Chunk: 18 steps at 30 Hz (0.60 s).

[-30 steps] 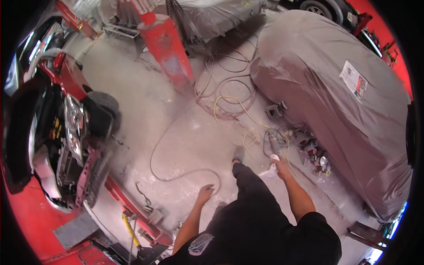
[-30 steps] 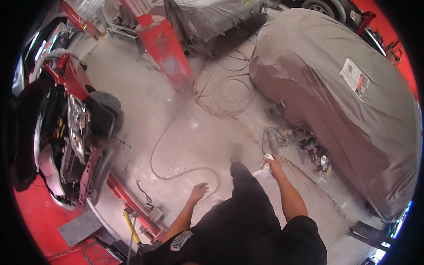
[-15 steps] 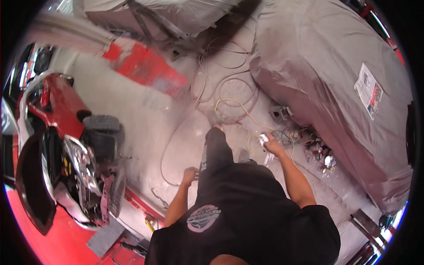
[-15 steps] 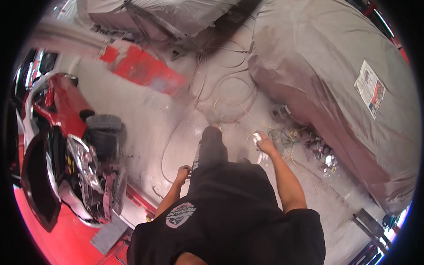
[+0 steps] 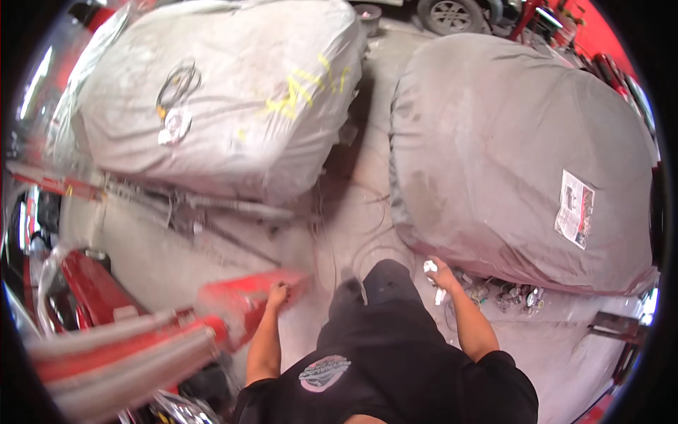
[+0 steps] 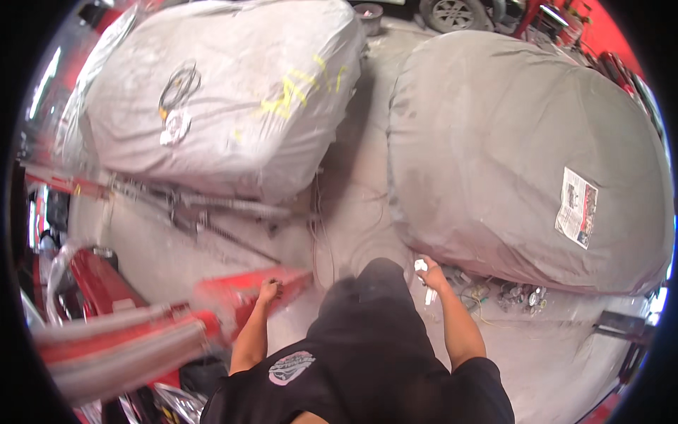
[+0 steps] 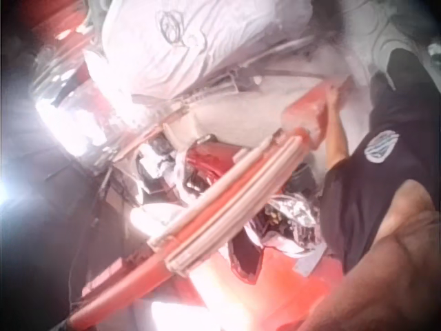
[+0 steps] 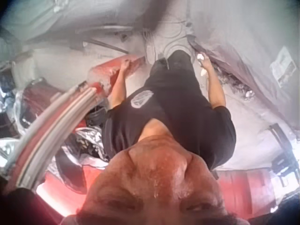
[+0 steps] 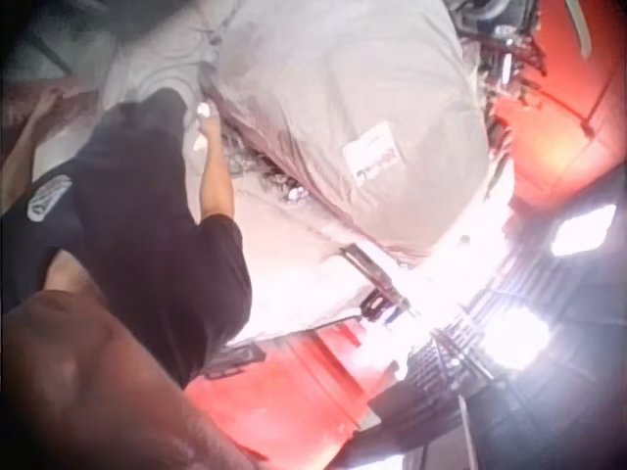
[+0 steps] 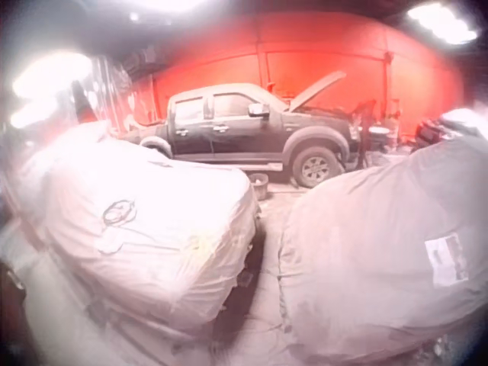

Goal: The person cleans various automotive parts and equipment using a cloth, then handles a large plastic sheet near a vehicle.

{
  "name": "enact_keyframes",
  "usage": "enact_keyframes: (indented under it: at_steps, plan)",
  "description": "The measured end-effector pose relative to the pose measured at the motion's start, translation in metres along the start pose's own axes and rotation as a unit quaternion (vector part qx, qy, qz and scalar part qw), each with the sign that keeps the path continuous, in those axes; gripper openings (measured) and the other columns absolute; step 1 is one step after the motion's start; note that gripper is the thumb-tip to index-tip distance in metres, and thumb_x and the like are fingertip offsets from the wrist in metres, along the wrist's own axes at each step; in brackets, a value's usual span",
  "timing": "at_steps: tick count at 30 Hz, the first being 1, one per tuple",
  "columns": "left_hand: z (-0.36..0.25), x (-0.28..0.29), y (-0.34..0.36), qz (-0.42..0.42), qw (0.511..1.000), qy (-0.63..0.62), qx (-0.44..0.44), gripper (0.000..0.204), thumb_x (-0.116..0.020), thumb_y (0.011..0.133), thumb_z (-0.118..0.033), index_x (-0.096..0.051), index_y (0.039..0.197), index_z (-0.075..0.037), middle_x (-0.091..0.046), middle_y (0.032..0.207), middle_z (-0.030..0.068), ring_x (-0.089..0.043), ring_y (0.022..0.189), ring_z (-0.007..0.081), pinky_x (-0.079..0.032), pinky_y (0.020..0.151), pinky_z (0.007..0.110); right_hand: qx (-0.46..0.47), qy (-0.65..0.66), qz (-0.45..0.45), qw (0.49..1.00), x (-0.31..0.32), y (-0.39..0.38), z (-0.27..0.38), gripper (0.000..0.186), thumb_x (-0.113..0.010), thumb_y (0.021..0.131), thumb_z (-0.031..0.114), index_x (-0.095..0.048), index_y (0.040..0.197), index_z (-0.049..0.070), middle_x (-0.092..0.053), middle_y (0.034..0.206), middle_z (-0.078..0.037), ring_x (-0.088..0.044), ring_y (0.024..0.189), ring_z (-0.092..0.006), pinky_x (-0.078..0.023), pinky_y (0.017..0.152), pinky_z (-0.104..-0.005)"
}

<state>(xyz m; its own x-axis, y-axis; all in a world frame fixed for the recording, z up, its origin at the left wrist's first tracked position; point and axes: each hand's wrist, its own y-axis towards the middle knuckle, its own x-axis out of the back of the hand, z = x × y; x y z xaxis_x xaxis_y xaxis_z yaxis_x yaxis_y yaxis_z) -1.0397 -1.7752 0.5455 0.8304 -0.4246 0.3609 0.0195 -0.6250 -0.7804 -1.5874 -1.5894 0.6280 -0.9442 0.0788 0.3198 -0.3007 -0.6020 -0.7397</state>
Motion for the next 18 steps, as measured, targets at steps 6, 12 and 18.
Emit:
enact_keyframes:
  at_steps: [6,12,18]
  plan:
    - [-0.203,0.014,0.119,0.014,0.995,0.035,-0.089,0.018,-0.055,0.086,-0.015,-0.065,0.090,-0.001,-0.065,0.079,0.0084,-0.059,0.062,0.0157,-0.047,0.048,0.030,0.089,-0.081,-0.054,0.991,0.009,0.099,0.014,0.066,-0.069,0.075,0.020,-0.049,0.134,-0.001,-0.059,0.122,-0.029,-0.057,0.116,-0.0392,-0.045,0.098,-0.0409]
    - [-0.349,-0.037,0.215,0.142,0.979,0.088,-0.120,0.022,-0.053,0.084,-0.012,-0.069,0.095,-0.001,-0.065,0.077,0.0090,-0.061,0.063,0.0164,-0.049,0.049,0.031,0.112,-0.245,0.100,0.958,0.041,0.252,-0.014,0.044,-0.059,0.080,0.018,-0.062,0.118,-0.003,-0.061,0.118,-0.029,-0.062,0.105,-0.0420,-0.046,0.097,-0.0456]
    - [-0.503,-0.059,0.263,0.205,0.964,0.162,-0.058,0.025,-0.049,0.078,-0.009,-0.068,0.090,0.001,-0.062,0.068,0.0088,-0.062,0.061,0.0200,-0.053,0.051,0.034,0.058,-0.241,-0.123,0.961,0.164,0.407,0.165,0.032,-0.053,0.082,0.016,-0.069,0.101,-0.003,-0.065,0.105,-0.028,-0.063,0.097,-0.0440,-0.048,0.090,-0.0496]
